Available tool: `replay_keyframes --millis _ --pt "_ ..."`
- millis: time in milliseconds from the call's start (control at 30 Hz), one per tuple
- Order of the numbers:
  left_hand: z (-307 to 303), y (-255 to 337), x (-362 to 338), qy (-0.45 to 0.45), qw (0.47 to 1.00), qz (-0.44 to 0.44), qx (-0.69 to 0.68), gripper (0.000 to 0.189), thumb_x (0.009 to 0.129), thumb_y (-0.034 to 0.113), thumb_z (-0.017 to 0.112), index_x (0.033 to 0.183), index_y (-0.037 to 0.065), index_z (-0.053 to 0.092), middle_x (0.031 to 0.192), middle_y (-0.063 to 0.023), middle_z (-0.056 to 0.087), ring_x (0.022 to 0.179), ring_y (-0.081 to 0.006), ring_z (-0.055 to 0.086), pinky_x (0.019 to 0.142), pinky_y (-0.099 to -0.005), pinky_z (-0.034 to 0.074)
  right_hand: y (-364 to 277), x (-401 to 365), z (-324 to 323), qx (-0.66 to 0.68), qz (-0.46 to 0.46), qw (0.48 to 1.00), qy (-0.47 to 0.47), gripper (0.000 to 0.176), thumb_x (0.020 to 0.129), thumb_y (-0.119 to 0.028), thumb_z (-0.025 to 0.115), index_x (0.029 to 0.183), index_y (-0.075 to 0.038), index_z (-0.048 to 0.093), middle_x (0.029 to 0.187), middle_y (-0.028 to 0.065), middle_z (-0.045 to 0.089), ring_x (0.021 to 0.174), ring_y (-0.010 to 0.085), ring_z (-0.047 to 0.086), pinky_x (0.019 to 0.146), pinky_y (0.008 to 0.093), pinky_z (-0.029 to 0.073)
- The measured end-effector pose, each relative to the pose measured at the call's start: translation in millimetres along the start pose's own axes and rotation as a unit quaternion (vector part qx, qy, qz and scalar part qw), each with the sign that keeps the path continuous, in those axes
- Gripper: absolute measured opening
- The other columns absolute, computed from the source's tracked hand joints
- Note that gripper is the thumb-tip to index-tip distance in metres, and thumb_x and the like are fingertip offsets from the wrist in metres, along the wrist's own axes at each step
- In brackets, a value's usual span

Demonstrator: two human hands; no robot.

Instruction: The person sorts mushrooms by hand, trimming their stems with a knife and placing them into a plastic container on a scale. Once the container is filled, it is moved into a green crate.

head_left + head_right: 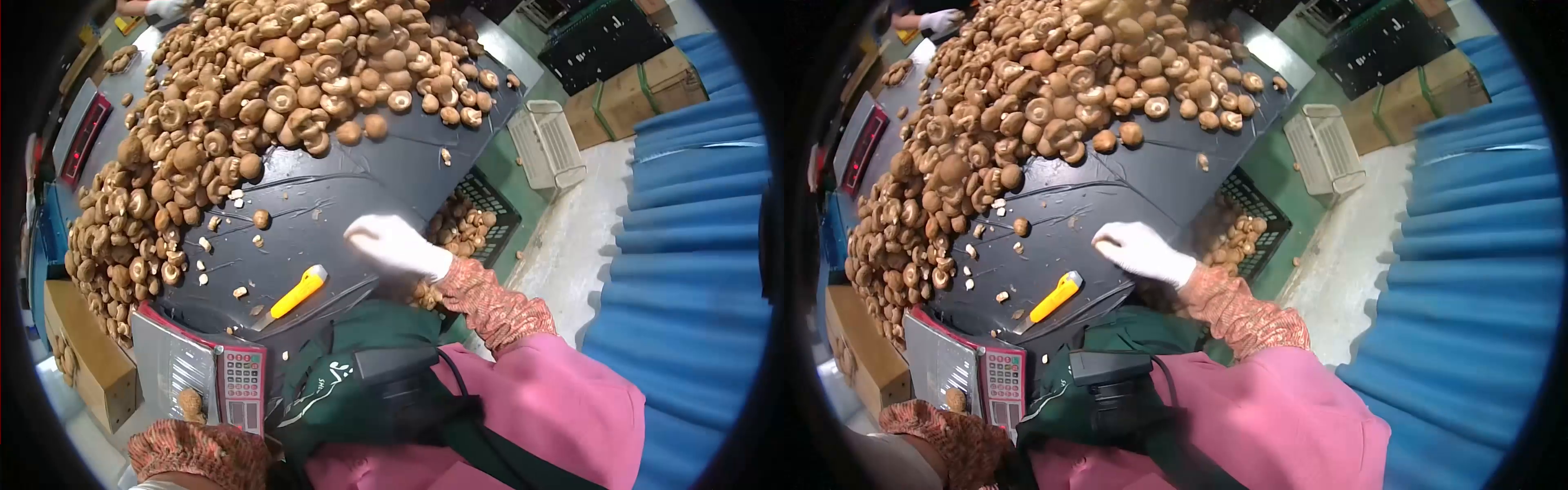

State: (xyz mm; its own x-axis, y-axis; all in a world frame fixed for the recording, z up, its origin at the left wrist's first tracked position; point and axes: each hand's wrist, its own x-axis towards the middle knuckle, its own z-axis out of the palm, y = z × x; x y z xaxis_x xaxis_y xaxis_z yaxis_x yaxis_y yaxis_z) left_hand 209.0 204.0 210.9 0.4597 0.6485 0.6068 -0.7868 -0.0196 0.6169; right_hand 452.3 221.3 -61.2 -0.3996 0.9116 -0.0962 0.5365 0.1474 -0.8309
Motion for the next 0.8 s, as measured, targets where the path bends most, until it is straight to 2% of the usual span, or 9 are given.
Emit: replay_keyframes --millis 133,333,400,433,533,567,600,700,800 --pt "-8.6 -12.8 18.8 0.002 1.0 -0.014 -0.02 0.04 0.092 0.015 0.051 0.126 0.007 0.031 0.132 -0.0174 0.031 0.113 -0.0302 0.043 0.102 -0.054 0.042 14.8 2.2 -31.8 0.052 0.095 0.993 0.038 0.024 0.095 -0.025 0.059 0.104 -0.005 0.069 0.097 0.0157 0.071 0.092 0.0335 0.069 0.081 0.0402 0.054" --pt "-29.9 -32.2 55.5 0.016 0.998 -0.033 -0.046 0.054 0.092 0.019 0.053 0.136 0.008 0.024 0.142 -0.0189 0.023 0.123 -0.0326 0.04 0.104 -0.0565 0.04 61.0 10.1 -102.9 -0.034 0.071 0.976 0.204 0.019 0.093 -0.019 0.062 0.099 -0.003 0.071 0.094 0.0137 0.073 0.089 0.0276 0.07 0.08 0.0346 0.054" --pt "-37.4 -40.9 65.6 0.027 0.997 -0.041 -0.053 0.058 0.092 0.021 0.053 0.14 0.008 0.022 0.145 -0.0194 0.021 0.126 -0.0334 0.039 0.105 -0.0573 0.039 90.5 17.8 -135.7 -0.005 0.133 0.937 0.323 0.016 0.091 -0.014 0.062 0.099 -0.003 0.071 0.087 0.0146 0.072 0.073 0.0221 0.07 0.07 0.0322 0.055" --pt "-42.6 -46.0 69.4 0.033 0.997 -0.046 -0.059 0.06 0.092 0.021 0.054 0.141 0.008 0.021 0.147 -0.0197 0.019 0.128 -0.0338 0.038 0.105 -0.0577 0.039 115.8 21.0 -156.3 0.036 0.135 0.918 0.371 0.016 0.094 -0.008 0.06 0.105 0.001 0.068 0.091 0.0071 0.071 0.073 0.0121 0.066 0.069 0.0257 0.053" --pt "-58.5 -63.8 83.6 0.057 0.994 -0.061 -0.066 0.067 0.093 0.023 0.055 0.147 0.008 0.017 0.152 -0.0204 0.016 0.133 -0.035 0.036 0.106 -0.0589 0.038 199.7 35.6 -217.7 -0.024 0.151 0.84 0.52 0.024 0.096 -0.009 0.06 0.114 0.005 0.064 0.095 0.0099 0.07 0.071 0.0116 0.065 0.067 0.0259 0.052" --pt "-64.5 -71.0 87.7 0.069 0.993 -0.065 -0.067 0.069 0.093 0.024 0.055 0.148 0.008 0.016 0.154 -0.0207 0.014 0.134 -0.0354 0.036 0.107 -0.0593 0.038 221.8 40.6 -233.8 -0.012 0.178 0.83 0.529 0.03 0.095 -0.017 0.064 0.115 0.006 0.064 0.097 0.0131 0.071 0.078 0.0155 0.067 0.072 0.0282 0.054" --pt "-71.3 -78.6 91.2 0.082 0.992 -0.068 -0.07 0.072 0.093 0.025 0.055 0.15 0.008 0.015 0.155 -0.021 0.013 0.136 -0.0358 0.035 0.107 -0.0597 0.038 240.0 45.6 -247.9 -0.102 0.209 0.818 0.526 0.045 0.09 -0.037 0.068 0.115 0.001 0.067 0.107 0.0192 0.072 0.099 0.0273 0.071 0.087 0.0373 0.054" --pt "-97.2 -104.3 97.1 0.162 0.979 -0.09 -0.089 0.078 0.093 0.027 0.056 0.155 0.009 0.012 0.16 -0.0217 0.009 0.141 -0.037 0.033 0.108 -0.0609 0.037 261.8 60.6 -271.9 -0.119 0.363 0.837 0.392 0.078 0.078 -0.066 0.068 0.119 0.001 0.066 0.118 0.0245 0.068 0.115 0.0348 0.065 0.097 0.0406 0.05" --pt "-127.6 -154.1 83.7 0.29 0.939 -0.133 -0.129 0.085 0.094 0.029 0.057 0.161 0.009 0.008 0.165 -0.0225 0.005 0.146 -0.0382 0.032 0.109 -0.0622 0.036 276.8 61.5 -279.4 -0.079 0.352 0.871 0.333 0.073 0.078 -0.057 0.073 0.121 0.002 0.064 0.119 0.0254 0.067 0.112 0.0325 0.066 0.095 0.0396 0.051"
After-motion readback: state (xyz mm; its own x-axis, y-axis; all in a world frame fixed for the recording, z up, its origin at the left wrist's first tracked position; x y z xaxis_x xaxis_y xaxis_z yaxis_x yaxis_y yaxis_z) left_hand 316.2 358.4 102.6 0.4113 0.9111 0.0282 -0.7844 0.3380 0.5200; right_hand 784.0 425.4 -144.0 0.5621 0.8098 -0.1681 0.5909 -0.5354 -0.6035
